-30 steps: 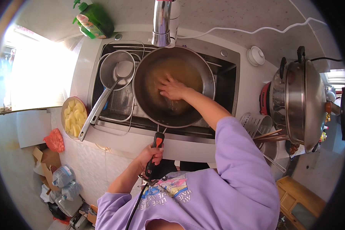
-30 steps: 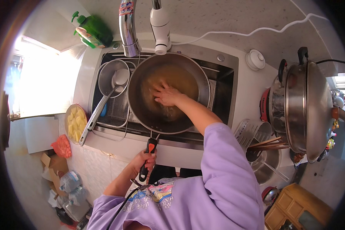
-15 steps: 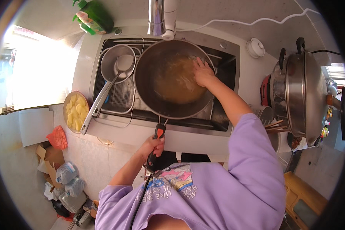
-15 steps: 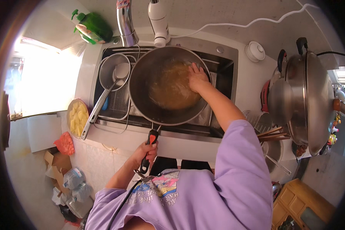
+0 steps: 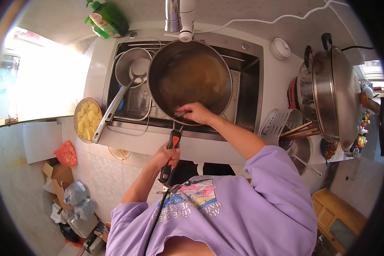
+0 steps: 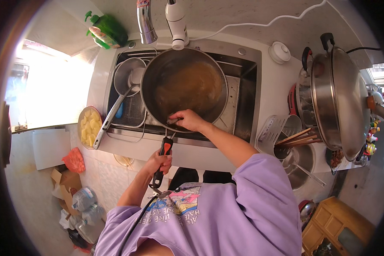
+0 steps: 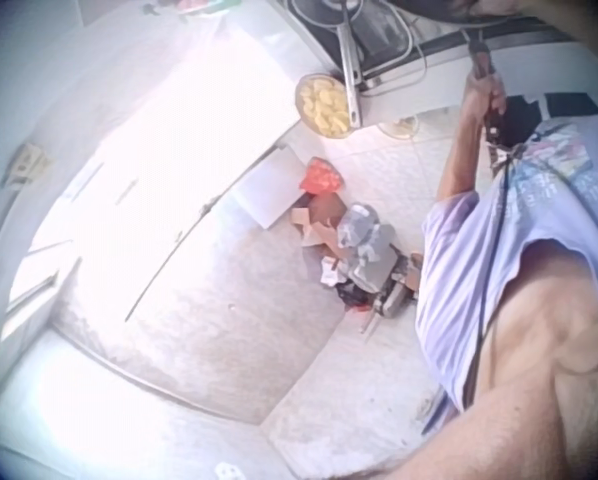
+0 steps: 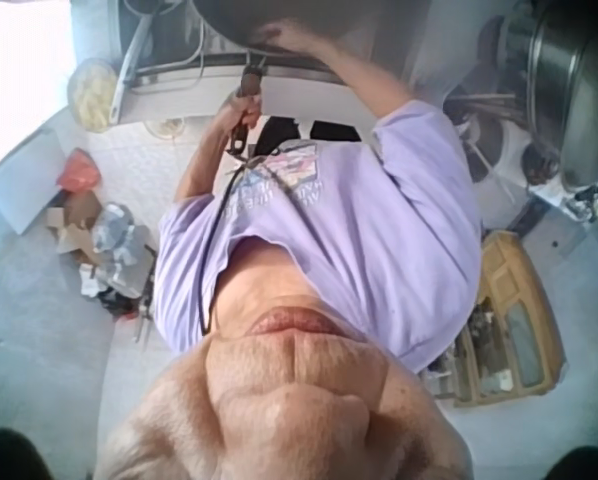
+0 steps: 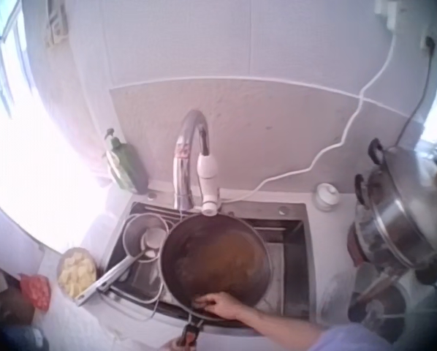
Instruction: The person washes a frying pan in the sink, dries the countertop, and then prepares to cook by adding oil and chopped vegetables to the pan on the stove. They handle a pot lid, ladle, and cutting board during the process.
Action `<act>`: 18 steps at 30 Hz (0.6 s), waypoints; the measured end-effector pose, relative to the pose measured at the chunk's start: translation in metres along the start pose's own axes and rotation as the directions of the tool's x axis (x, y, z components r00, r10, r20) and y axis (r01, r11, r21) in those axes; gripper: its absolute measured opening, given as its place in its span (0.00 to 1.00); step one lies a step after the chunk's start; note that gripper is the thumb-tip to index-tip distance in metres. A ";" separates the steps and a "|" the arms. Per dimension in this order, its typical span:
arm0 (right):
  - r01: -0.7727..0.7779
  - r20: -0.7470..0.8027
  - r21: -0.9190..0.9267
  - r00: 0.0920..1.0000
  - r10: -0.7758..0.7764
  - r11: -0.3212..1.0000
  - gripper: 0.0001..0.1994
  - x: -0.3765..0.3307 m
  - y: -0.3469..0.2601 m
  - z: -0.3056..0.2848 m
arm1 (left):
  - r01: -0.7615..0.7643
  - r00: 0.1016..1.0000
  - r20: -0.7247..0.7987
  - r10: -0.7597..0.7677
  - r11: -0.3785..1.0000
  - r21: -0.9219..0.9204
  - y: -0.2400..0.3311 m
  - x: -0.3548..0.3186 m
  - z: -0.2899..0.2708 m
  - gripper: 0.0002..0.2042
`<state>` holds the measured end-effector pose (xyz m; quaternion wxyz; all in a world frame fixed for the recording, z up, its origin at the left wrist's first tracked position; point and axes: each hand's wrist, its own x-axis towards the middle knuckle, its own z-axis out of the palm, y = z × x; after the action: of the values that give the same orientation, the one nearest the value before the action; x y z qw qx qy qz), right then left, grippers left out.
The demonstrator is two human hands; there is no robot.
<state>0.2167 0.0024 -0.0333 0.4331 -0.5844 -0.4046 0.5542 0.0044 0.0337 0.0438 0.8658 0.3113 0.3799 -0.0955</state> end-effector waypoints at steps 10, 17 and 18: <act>0.071 -0.137 0.921 0.980 0.147 0.383 0.10 -0.027 0.001 -0.024 | -0.002 0.996 -0.085 0.017 0.984 0.180 -0.002 -0.003 0.001 0.11; 0.149 -0.370 0.840 0.860 0.352 0.522 0.13 -0.069 0.007 -0.072 | 0.014 0.966 -0.238 0.099 0.903 0.430 0.001 0.002 0.020 0.12; 0.160 -0.405 0.796 0.857 0.318 0.584 0.13 -0.071 0.005 -0.077 | 0.020 0.958 -0.263 0.117 0.884 0.467 0.000 0.002 0.020 0.12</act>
<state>0.2898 -0.0717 -0.0161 0.7140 -0.4650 0.0490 0.5211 0.0175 0.0211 0.0530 0.7046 0.5294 0.4580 -0.1163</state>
